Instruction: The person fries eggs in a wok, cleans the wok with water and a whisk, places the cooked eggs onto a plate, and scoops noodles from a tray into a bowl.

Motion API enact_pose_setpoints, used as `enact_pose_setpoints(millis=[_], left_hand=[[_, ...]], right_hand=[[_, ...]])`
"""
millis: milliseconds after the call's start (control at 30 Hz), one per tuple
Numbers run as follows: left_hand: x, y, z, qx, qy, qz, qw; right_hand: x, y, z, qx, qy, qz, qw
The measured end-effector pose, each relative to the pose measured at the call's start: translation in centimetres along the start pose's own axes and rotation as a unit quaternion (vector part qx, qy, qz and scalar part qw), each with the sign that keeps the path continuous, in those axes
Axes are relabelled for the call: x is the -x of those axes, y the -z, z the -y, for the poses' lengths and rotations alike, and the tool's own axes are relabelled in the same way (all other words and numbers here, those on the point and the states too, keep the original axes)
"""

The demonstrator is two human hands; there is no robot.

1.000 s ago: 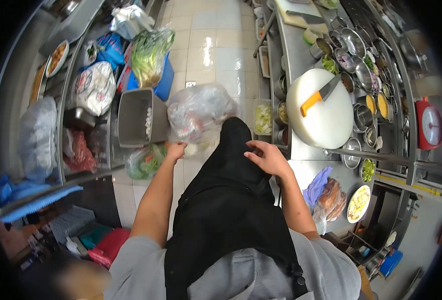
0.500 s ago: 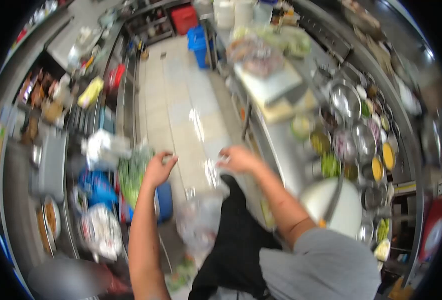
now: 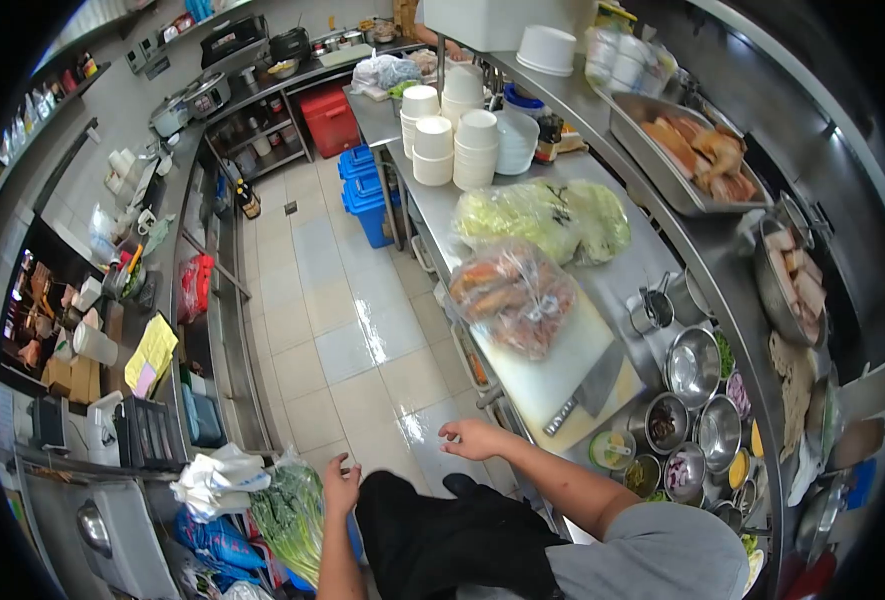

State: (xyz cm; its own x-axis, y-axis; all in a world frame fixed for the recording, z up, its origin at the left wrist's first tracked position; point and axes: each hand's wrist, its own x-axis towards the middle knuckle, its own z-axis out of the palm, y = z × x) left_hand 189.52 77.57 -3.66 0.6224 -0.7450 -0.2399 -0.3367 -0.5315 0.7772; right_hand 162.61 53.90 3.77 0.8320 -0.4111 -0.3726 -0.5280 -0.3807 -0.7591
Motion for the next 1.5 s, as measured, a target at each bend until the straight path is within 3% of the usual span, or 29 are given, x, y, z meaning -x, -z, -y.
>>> enact_pose_setpoints(millis=[167,300,367,467,567,667,733,900,1133,1200,1267,1300,1367,1400,1467,1500], left_hand=[[-6.8,0.2,-6.6,0.100,-0.047,-0.015,0.994],[-18.8,-1.3,-9.6,0.038,-0.150,0.092,0.984],[-26.2,-2.7,-11.5,-0.036,-0.227,0.183,0.956],[-37.0,-6.9,-14.0,-0.225,-0.307,0.372,0.847],[-43.3,-10.2,-15.7,-0.266,-0.421,0.473,0.727],[-46.8,-13.7,-17.1,-0.336,-0.510,0.541,0.578],[-47.0,-15.5,-16.9,-0.364,-0.452,0.569,0.583],[-46.7,-18.8,-13.3,-0.450,-0.472,0.620,0.437],[-39.5,-20.5,-17.0,-0.463,-0.515,0.600,0.401],[-39.2,-23.1,-16.8,-0.501,-0.544,0.575,0.351],[-37.3,-25.2,-16.0,-0.485,-0.605,0.554,0.304],[-37.7,-26.5,-15.4,-0.500,-0.603,0.552,0.285],[-38.2,-30.2,-14.1,-0.441,-0.626,0.582,0.272],[-38.7,-31.9,-13.3,-0.449,-0.628,0.578,0.263],[-39.2,-35.4,-12.3,-0.290,-0.764,0.532,0.220],[-39.3,-37.2,-12.2,-0.283,-0.790,0.504,0.203]], right_hand=[[-4.5,4.5,3.5,0.023,0.029,-0.030,0.999],[-7.7,7.2,3.1,-0.040,0.027,-0.047,0.998],[-8.9,6.7,1.5,-0.062,-0.024,-0.085,0.994],[-10.3,3.9,-2.0,-0.061,-0.120,-0.207,0.969],[-11.6,0.2,-2.8,-0.140,-0.256,-0.306,0.906],[-13.3,-3.0,-2.1,-0.186,-0.372,-0.315,0.853],[-15.1,-4.6,-1.3,-0.166,-0.351,-0.351,0.852],[-19.6,-7.9,-0.8,-0.301,-0.347,-0.492,0.740],[-27.7,-17.1,-7.0,-0.413,-0.350,-0.583,0.606],[-31.3,-19.7,-11.8,-0.419,-0.373,-0.546,0.623],[-34.4,-22.5,-14.6,-0.464,-0.378,-0.600,0.531],[-36.4,-23.2,-15.0,-0.481,-0.368,-0.604,0.518],[-39.0,-24.7,-16.3,-0.532,-0.404,-0.656,0.352],[-40.6,-25.4,-16.9,-0.538,-0.396,-0.659,0.345],[-43.8,-26.4,-18.4,-0.580,-0.356,-0.659,0.320],[-45.7,-26.9,-19.2,-0.591,-0.341,-0.675,0.281]])
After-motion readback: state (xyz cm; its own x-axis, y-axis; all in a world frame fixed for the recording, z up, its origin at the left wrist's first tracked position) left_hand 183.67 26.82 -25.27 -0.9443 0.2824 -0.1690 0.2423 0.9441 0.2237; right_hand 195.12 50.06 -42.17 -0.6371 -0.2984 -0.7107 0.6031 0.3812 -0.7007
